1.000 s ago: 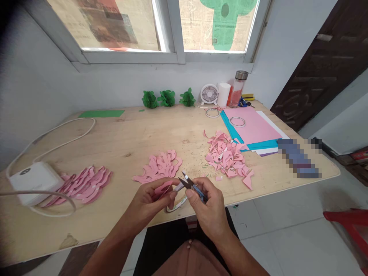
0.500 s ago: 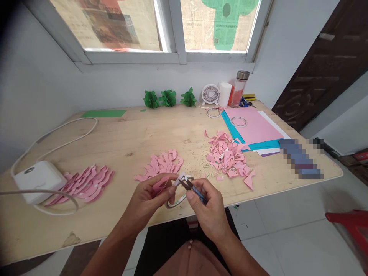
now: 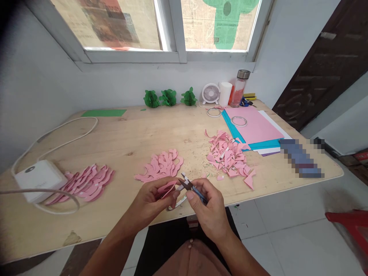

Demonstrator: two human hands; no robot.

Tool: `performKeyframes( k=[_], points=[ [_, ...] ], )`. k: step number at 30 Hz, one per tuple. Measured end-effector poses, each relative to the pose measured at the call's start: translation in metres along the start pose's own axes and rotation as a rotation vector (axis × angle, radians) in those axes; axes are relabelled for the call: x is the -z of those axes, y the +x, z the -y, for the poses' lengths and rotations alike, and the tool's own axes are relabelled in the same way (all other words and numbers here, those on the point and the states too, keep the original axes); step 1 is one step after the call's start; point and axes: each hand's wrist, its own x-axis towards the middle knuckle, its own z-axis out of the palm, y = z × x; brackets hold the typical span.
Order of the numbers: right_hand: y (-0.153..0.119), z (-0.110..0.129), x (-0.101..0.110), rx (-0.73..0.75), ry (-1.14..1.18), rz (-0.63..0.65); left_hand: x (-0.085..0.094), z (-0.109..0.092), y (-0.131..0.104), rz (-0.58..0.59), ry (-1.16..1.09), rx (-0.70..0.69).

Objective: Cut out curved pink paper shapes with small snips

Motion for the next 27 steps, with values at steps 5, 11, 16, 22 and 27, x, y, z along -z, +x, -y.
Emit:
performKeyframes(
  k=[5,11,16,22,27],
  points=[
    [0.000,-0.001,0.000,-0.001,0.003,0.006,0.000,-0.001,0.000,0.008,0.033,-0.006],
    [0.001,-0.004,0.000,0.028,-0.026,-0.009,0.001,0.001,0.000,0.011,0.060,-0.014],
    [0.001,-0.006,0.000,0.065,-0.071,-0.039,0.000,0.002,0.001,0.005,0.063,-0.001],
    [0.000,-0.008,-0.001,0.075,-0.126,-0.075,-0.001,0.001,0.000,-0.011,0.049,0.006],
    [0.001,-0.010,-0.001,0.081,-0.143,-0.086,-0.002,0.001,0.000,-0.022,0.042,0.003]
  ],
)
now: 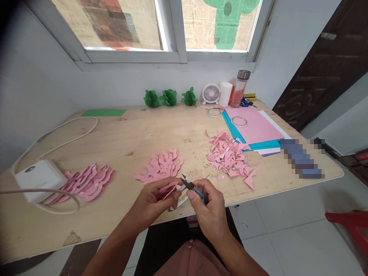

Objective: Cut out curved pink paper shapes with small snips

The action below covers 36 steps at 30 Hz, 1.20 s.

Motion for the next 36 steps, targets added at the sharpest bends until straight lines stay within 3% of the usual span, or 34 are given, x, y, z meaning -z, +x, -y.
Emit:
performKeyframes(
  k=[11,29,36],
  points=[
    [0.003,0.007,0.003,-0.015,0.040,-0.055,-0.001,0.001,-0.001,-0.042,-0.022,0.026],
    [0.004,0.008,0.002,-0.044,0.036,0.032,-0.003,0.002,0.000,-0.097,-0.058,0.010],
    [0.004,0.013,0.001,-0.033,0.038,0.054,0.000,-0.001,0.000,-0.040,-0.011,-0.004]
  ],
)
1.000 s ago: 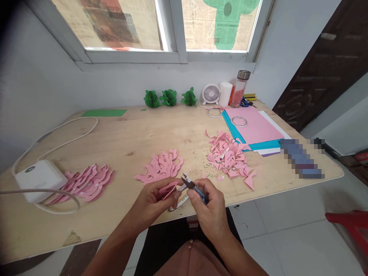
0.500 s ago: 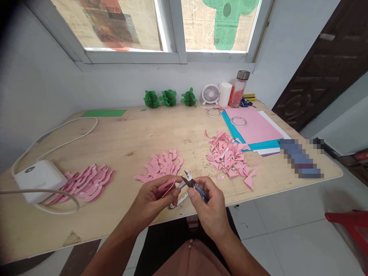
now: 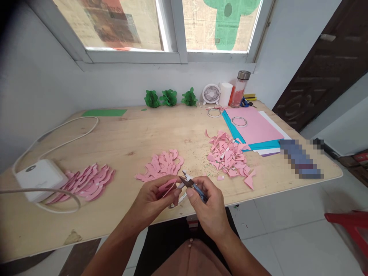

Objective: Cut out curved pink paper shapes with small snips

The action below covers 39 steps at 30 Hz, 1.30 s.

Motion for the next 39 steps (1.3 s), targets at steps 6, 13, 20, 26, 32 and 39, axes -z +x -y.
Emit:
performKeyframes(
  k=[6,13,20,26,32,39],
  points=[
    [0.000,-0.001,0.001,-0.014,-0.014,-0.006,0.001,0.001,-0.001,-0.030,-0.025,-0.008],
    [-0.001,-0.007,0.003,-0.005,-0.042,-0.028,0.000,0.002,-0.001,-0.095,-0.091,0.005],
    [-0.001,-0.001,0.001,-0.017,0.031,-0.107,-0.001,0.007,-0.003,-0.050,-0.039,0.023],
    [0.002,0.004,-0.003,-0.062,0.012,-0.111,-0.003,0.009,-0.004,-0.020,-0.006,-0.004],
    [0.004,0.008,-0.007,-0.083,0.036,-0.115,-0.006,0.012,-0.008,-0.028,0.107,-0.062],
    [0.002,0.010,-0.013,-0.075,0.086,-0.158,-0.011,0.016,-0.011,-0.105,0.187,-0.091]
  ],
)
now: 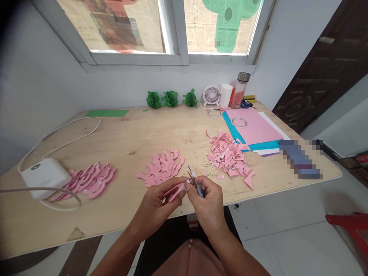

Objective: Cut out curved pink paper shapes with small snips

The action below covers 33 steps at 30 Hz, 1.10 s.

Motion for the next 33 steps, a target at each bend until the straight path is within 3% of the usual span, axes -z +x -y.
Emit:
performKeyframes(
  k=[11,20,33],
  points=[
    [-0.002,0.002,0.002,0.046,-0.028,-0.030,0.005,-0.004,0.001,0.041,-0.287,0.186],
    [-0.005,-0.006,0.008,0.107,-0.143,0.078,0.006,-0.008,0.001,0.035,-0.312,0.194],
    [-0.006,-0.002,0.011,0.281,-0.318,0.051,0.002,-0.008,0.004,-0.001,-0.319,0.250]
  ],
)
